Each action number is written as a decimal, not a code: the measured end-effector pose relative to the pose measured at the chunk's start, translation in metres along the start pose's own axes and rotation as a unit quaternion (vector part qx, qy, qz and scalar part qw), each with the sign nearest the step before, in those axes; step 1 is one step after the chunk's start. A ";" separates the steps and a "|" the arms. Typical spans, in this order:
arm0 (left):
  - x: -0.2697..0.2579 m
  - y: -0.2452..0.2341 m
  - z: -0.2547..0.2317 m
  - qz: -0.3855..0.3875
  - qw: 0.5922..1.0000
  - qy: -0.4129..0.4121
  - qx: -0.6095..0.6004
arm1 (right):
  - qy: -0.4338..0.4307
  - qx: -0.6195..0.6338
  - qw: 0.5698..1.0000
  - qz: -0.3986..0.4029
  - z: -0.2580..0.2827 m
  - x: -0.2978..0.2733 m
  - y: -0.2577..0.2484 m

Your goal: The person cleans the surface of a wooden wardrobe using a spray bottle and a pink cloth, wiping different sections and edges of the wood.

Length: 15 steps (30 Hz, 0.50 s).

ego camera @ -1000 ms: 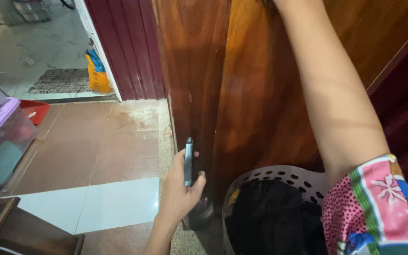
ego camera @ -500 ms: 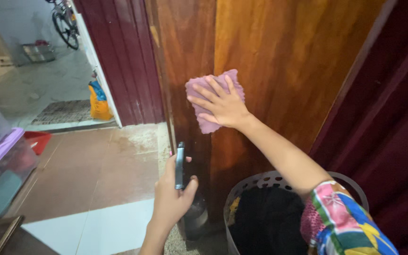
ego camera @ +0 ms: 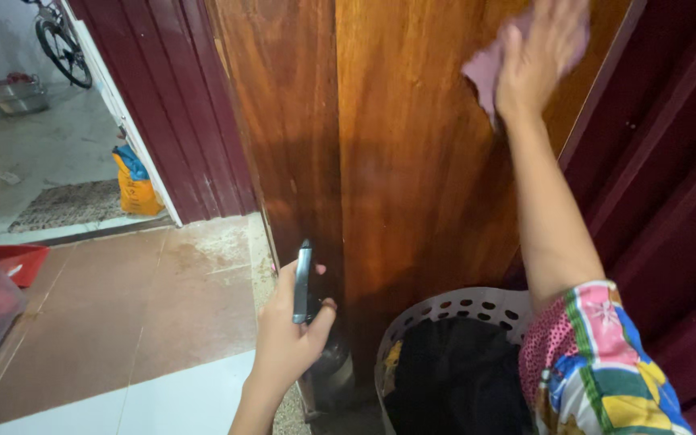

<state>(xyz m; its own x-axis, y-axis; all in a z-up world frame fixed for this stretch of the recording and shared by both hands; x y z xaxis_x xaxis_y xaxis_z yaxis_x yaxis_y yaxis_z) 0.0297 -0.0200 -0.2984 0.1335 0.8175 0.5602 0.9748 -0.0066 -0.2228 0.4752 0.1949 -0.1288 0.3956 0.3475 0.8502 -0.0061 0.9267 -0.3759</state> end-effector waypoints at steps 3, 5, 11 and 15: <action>0.017 -0.001 -0.007 0.010 0.999 0.016 -0.029 | 0.051 0.007 0.998 -0.029 -0.043 -0.056 0.015; 0.031 -0.003 -0.012 0.024 0.998 -0.012 -0.051 | 0.086 -0.024 0.996 -0.021 -0.035 -0.102 0.028; 0.087 -0.012 -0.038 0.022 0.975 0.177 -0.130 | -0.217 0.051 0.974 0.035 0.108 -0.160 0.010; 0.150 -0.005 -0.052 0.018 0.943 0.240 -0.232 | -0.300 0.014 0.953 -0.042 0.162 -0.045 -0.010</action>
<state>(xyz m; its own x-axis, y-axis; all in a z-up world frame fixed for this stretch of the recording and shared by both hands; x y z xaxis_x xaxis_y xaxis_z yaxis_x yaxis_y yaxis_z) 0.0542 0.0731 -0.1721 0.1255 0.4575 0.8803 0.9265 -0.3714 0.0609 0.3092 0.1936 -0.1036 -0.2014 0.2838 0.9375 -0.0263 0.9552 -0.2948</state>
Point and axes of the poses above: each hand's wrist, its own x-axis towards the middle knuckle, its own y-axis out of the palm, z = x × y, the point moved 2 cm from there along x, towards the middle knuckle, and after that the axes turned 10 degrees about y, right-handed, at the moved point
